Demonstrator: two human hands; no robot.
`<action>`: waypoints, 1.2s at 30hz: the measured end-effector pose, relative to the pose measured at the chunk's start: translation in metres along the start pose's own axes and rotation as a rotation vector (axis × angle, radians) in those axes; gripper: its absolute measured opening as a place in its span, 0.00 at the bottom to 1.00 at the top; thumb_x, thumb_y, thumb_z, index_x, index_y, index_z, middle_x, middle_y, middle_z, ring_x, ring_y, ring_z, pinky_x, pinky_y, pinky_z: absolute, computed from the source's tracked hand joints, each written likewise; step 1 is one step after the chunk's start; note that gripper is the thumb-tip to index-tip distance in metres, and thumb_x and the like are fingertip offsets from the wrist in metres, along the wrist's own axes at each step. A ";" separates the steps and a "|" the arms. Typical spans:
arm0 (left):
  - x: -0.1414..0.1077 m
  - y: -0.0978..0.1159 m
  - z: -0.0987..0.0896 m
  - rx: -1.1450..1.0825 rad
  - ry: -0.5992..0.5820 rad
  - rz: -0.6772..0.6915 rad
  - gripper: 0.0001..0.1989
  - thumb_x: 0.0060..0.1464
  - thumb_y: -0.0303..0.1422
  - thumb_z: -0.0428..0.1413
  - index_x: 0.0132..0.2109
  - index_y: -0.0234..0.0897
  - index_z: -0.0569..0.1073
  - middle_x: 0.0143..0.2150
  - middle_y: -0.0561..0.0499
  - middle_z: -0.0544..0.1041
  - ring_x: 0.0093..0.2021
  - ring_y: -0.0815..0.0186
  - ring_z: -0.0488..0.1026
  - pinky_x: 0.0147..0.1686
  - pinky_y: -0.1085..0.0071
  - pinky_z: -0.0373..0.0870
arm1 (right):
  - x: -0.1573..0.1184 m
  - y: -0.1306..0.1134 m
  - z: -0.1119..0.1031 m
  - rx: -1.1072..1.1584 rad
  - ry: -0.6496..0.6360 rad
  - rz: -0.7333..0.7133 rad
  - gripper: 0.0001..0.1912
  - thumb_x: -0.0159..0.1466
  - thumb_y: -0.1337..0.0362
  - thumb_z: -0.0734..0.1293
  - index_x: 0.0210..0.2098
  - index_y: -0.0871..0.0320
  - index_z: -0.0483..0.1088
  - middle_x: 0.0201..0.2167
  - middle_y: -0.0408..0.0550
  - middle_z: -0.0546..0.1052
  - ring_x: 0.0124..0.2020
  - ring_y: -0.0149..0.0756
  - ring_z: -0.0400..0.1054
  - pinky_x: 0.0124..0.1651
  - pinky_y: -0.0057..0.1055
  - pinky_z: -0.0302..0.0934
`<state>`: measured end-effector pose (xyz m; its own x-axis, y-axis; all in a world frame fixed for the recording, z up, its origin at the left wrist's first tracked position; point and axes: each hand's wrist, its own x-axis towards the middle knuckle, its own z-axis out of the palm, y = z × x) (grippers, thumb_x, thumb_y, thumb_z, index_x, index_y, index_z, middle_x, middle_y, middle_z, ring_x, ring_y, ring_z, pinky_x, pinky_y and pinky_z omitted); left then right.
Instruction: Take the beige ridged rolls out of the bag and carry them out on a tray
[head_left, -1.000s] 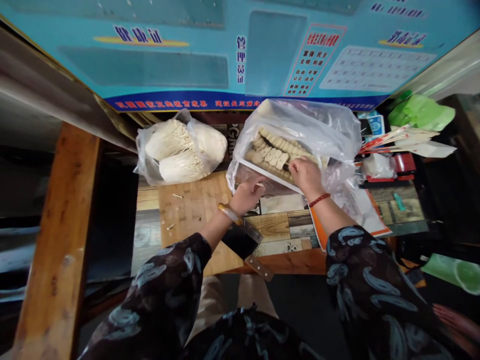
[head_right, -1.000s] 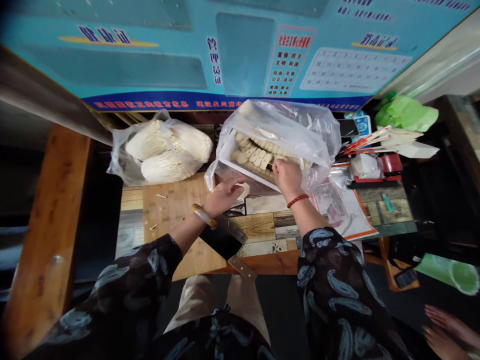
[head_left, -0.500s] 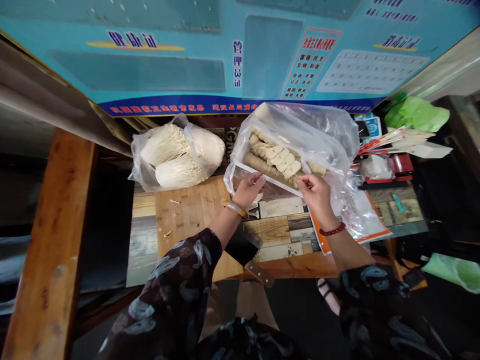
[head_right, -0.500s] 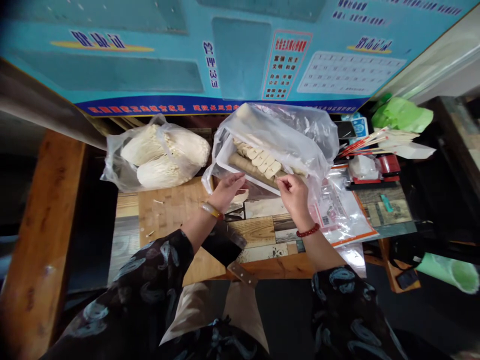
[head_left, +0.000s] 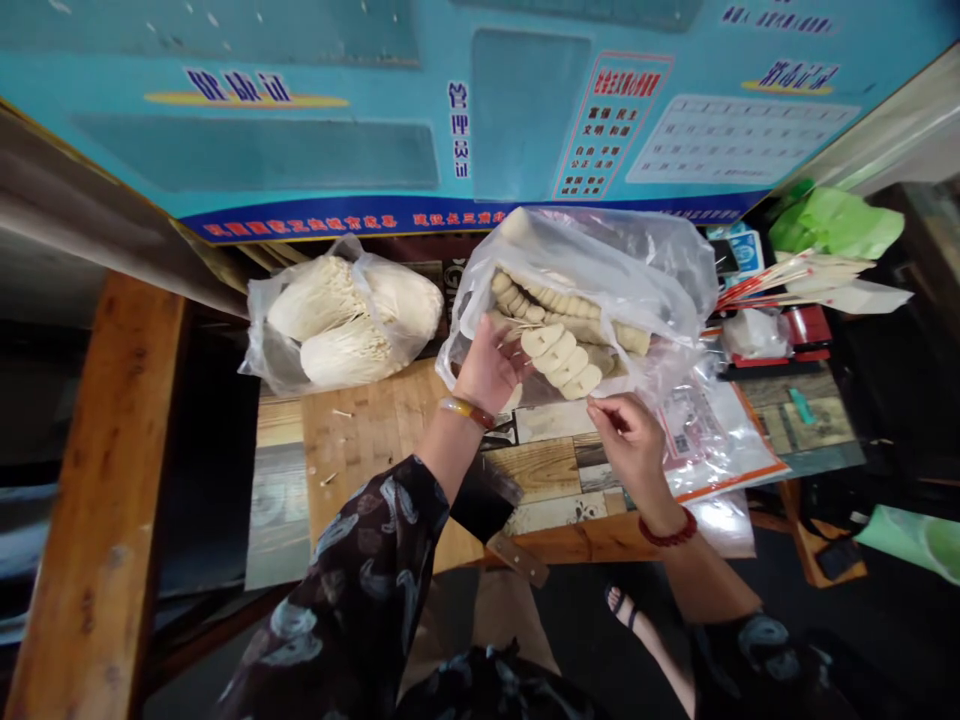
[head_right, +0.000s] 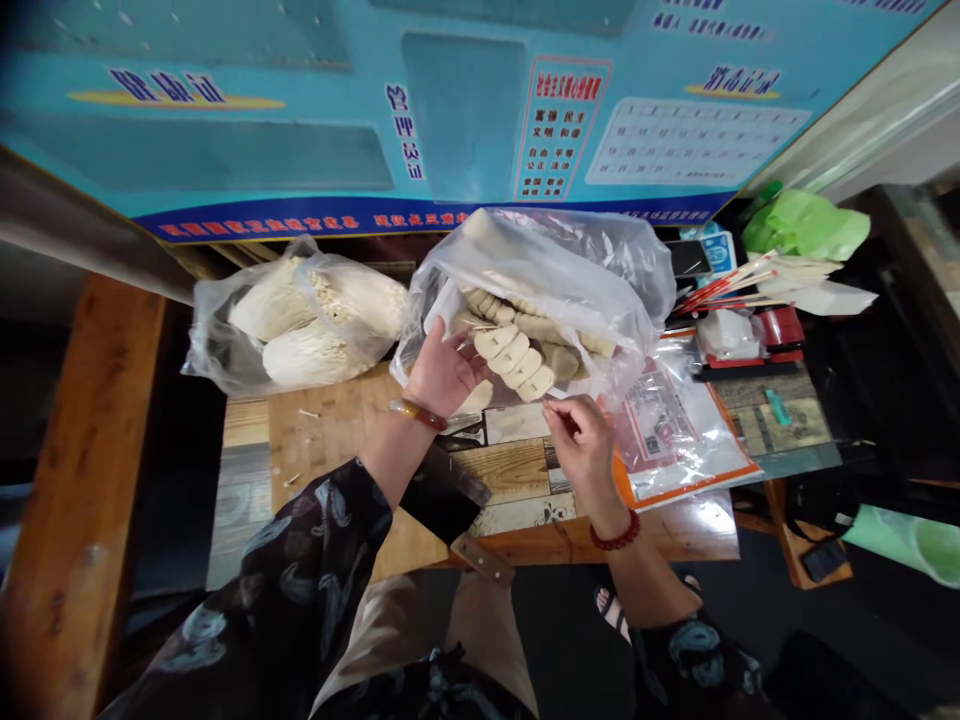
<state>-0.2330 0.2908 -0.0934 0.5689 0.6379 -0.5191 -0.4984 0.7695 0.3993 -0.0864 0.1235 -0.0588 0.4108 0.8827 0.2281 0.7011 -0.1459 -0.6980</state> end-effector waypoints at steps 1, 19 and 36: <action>-0.001 0.000 0.000 -0.033 -0.019 0.010 0.25 0.63 0.54 0.48 0.46 0.37 0.74 0.38 0.44 0.81 0.41 0.59 0.79 0.40 0.63 0.77 | -0.003 0.000 0.000 -0.004 -0.004 -0.006 0.04 0.66 0.62 0.66 0.35 0.51 0.74 0.33 0.46 0.77 0.34 0.39 0.71 0.36 0.38 0.67; -0.034 0.001 -0.001 -0.116 -0.076 0.111 0.20 0.50 0.30 0.67 0.49 0.41 0.72 0.44 0.49 0.82 0.45 0.61 0.80 0.45 0.65 0.76 | -0.015 -0.014 0.003 -0.038 -0.121 -0.056 0.04 0.67 0.65 0.67 0.37 0.54 0.75 0.34 0.46 0.77 0.35 0.35 0.71 0.36 0.32 0.67; 0.004 0.012 -0.018 -0.165 0.168 0.189 0.12 0.47 0.23 0.64 0.37 0.38 0.72 0.31 0.51 0.80 0.42 0.60 0.81 0.44 0.64 0.78 | 0.108 -0.022 0.010 0.024 -0.357 -0.066 0.15 0.71 0.59 0.61 0.51 0.54 0.74 0.47 0.50 0.80 0.46 0.36 0.75 0.49 0.36 0.70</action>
<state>-0.2486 0.3020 -0.1039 0.3465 0.7446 -0.5705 -0.6926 0.6133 0.3798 -0.0634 0.2269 -0.0255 0.1328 0.9909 0.0241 0.7037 -0.0772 -0.7063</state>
